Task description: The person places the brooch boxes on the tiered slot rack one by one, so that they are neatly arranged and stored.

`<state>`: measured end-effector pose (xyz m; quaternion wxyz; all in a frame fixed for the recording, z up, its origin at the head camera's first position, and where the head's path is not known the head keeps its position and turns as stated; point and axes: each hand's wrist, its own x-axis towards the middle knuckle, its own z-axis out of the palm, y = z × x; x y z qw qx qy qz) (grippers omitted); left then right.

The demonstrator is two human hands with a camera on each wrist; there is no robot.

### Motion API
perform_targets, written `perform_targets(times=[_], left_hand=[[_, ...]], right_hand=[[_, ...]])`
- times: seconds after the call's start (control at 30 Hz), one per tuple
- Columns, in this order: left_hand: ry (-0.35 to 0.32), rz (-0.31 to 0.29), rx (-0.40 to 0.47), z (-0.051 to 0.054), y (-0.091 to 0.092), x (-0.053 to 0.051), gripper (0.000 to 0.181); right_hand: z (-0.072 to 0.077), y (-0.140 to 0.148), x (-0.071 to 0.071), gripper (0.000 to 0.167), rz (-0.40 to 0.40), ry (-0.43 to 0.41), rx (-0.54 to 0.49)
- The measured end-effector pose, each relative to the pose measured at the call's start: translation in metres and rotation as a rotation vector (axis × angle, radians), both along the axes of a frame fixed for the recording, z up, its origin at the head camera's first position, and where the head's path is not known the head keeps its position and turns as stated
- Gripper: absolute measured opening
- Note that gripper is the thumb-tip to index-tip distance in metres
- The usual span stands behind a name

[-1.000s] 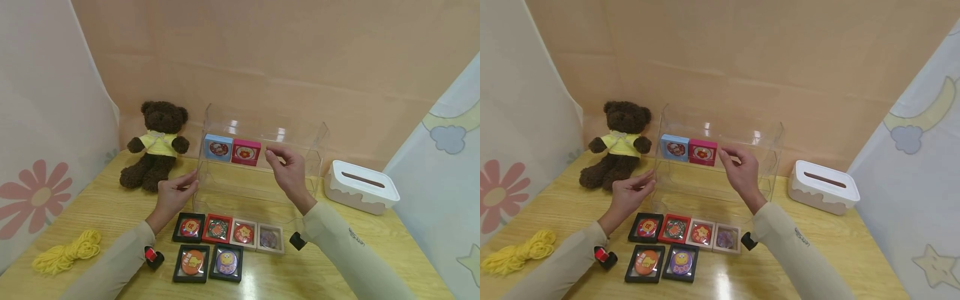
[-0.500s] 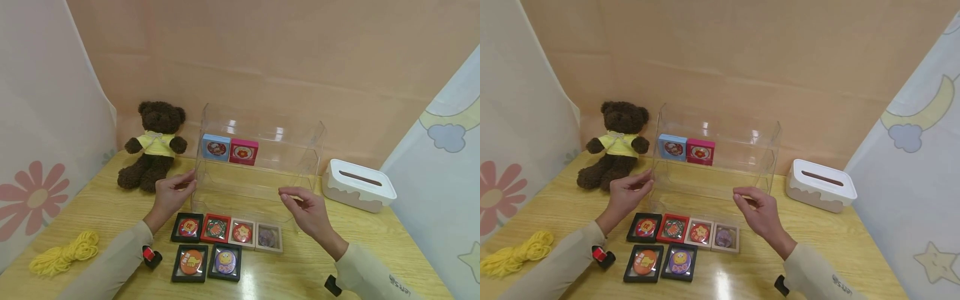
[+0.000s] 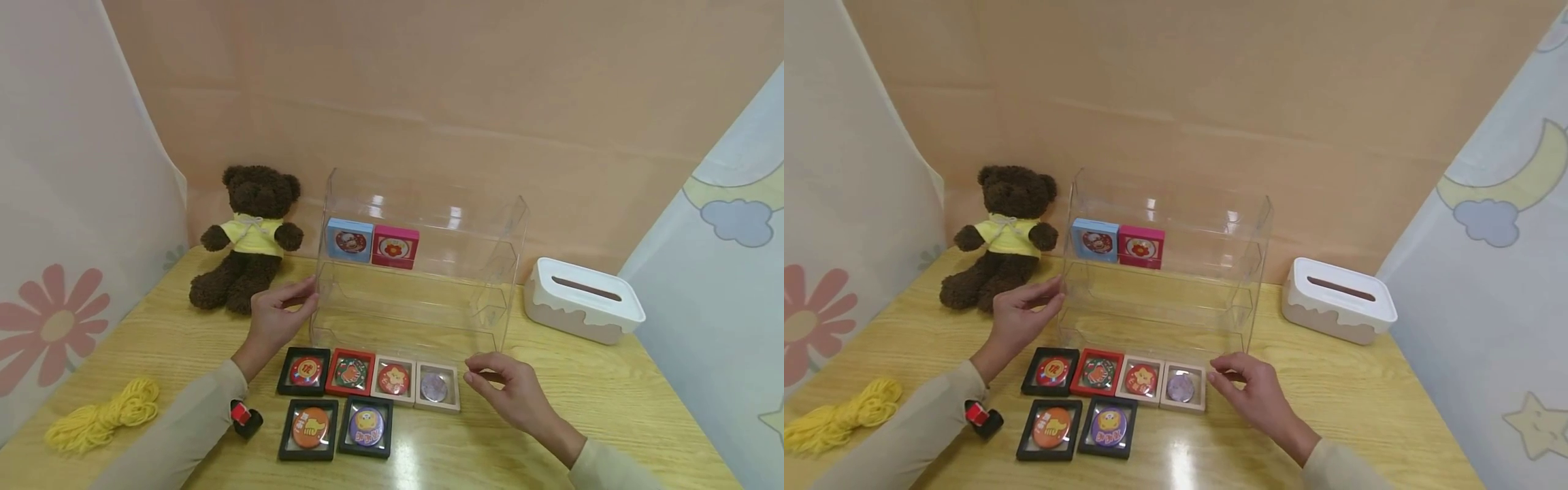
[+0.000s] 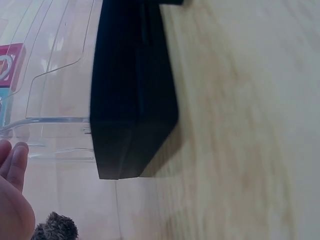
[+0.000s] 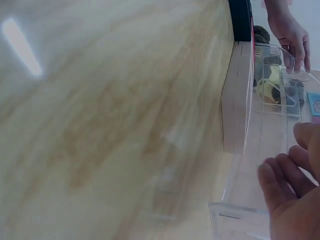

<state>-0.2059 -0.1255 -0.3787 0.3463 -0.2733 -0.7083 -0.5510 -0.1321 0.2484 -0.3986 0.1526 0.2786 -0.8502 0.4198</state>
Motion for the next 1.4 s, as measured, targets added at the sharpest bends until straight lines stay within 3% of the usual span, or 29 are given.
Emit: perform_targets(times=[0.17,0.37,0.47,1.03,1.4], left_hand=[[0.013,-0.007,0.006,-0.002,0.0,-0.001,0.029],[0.019,0.016,-0.005,-0.003,0.001,-0.001,0.027],[0.006,0.016,-0.001,-0.002,0.001,-0.001,0.026],[-0.021,-0.004,0.032,-0.003,0.0,-0.003,0.024],[-0.023,0.002,0.029,-0.001,0.001,-0.002,0.025]], right_hand=[[-0.011,0.004,0.002,0.016,0.016,-0.11,0.036],[-0.012,0.005,0.006,0.037,0.008,-0.285,0.138],[-0.013,0.005,0.005,0.042,0.01,-0.321,0.149],[-0.017,0.004,0.003,0.052,0.032,-0.314,0.147],[-0.013,0.006,0.003,0.056,0.053,-0.297,0.248]])
